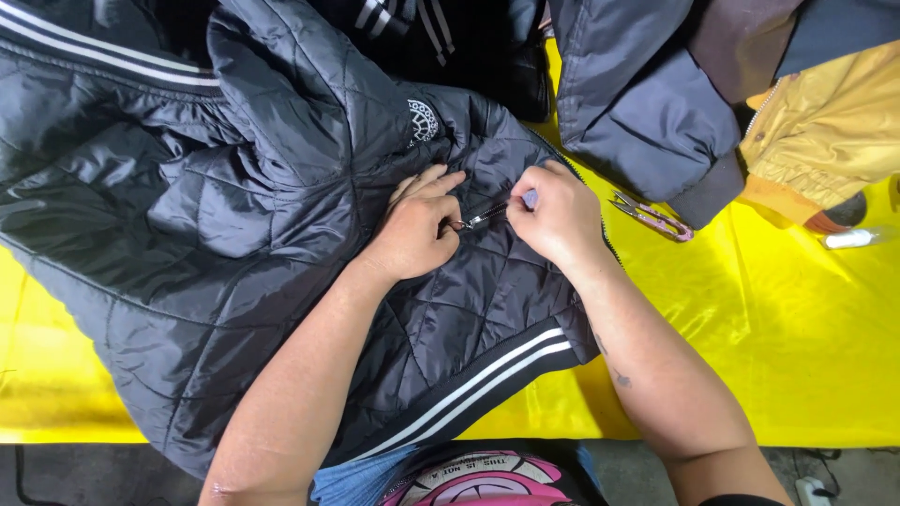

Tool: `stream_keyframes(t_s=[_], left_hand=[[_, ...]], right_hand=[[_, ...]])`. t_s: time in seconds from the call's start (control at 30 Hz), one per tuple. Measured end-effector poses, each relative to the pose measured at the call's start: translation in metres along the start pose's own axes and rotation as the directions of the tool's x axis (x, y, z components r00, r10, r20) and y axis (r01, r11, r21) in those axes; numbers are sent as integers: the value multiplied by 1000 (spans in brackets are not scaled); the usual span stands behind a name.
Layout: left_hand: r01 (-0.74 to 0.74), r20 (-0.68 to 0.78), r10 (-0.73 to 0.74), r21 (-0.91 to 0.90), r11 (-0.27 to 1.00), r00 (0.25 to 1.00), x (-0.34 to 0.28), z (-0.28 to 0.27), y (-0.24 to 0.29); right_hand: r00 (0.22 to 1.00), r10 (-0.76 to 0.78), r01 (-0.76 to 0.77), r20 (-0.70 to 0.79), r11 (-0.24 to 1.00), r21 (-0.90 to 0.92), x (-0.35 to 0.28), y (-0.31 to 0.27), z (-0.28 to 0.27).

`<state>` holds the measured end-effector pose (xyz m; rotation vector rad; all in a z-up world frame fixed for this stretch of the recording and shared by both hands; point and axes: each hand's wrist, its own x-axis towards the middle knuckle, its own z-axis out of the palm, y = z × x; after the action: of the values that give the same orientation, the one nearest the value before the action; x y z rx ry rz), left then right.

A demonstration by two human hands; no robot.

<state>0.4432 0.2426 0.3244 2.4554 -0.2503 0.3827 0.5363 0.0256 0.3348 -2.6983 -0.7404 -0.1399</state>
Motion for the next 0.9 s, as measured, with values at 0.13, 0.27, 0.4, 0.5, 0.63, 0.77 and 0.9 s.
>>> stream_keyframes(t_s=[0.13, 0.27, 0.4, 0.5, 0.63, 0.77, 0.9], left_hand=[[-4, -8, 4, 2, 1000, 1000, -1, 3, -3], [-4, -13, 4, 9, 1000, 1000, 0, 4, -4], [-11, -12, 11, 19, 1000, 1000, 1, 3, -2], [-7, -8, 7, 2, 1000, 1000, 3, 0, 1], [-30, -27, 31, 19, 999, 999, 1, 4, -3], [-27, -23, 27, 21, 999, 999, 0, 3, -3], [-22, -21, 22, 10, 1000, 1000, 0, 3, -1]], right_hand=[[946, -195, 254, -260, 943, 216, -12, -25, -2], [963, -224, 238, -153, 968, 81, -14, -29, 6], [998, -56, 55, -12, 996, -71, -4, -5, -8], [1000, 7, -8, -3, 999, -50, -2, 4, -8], [969, -175, 182, -174, 983, 26, -16, -22, -7], [968, -192, 205, -164, 977, 63, -23, -43, 8], [999, -35, 34, 10, 999, 3, -6, -18, -1]])
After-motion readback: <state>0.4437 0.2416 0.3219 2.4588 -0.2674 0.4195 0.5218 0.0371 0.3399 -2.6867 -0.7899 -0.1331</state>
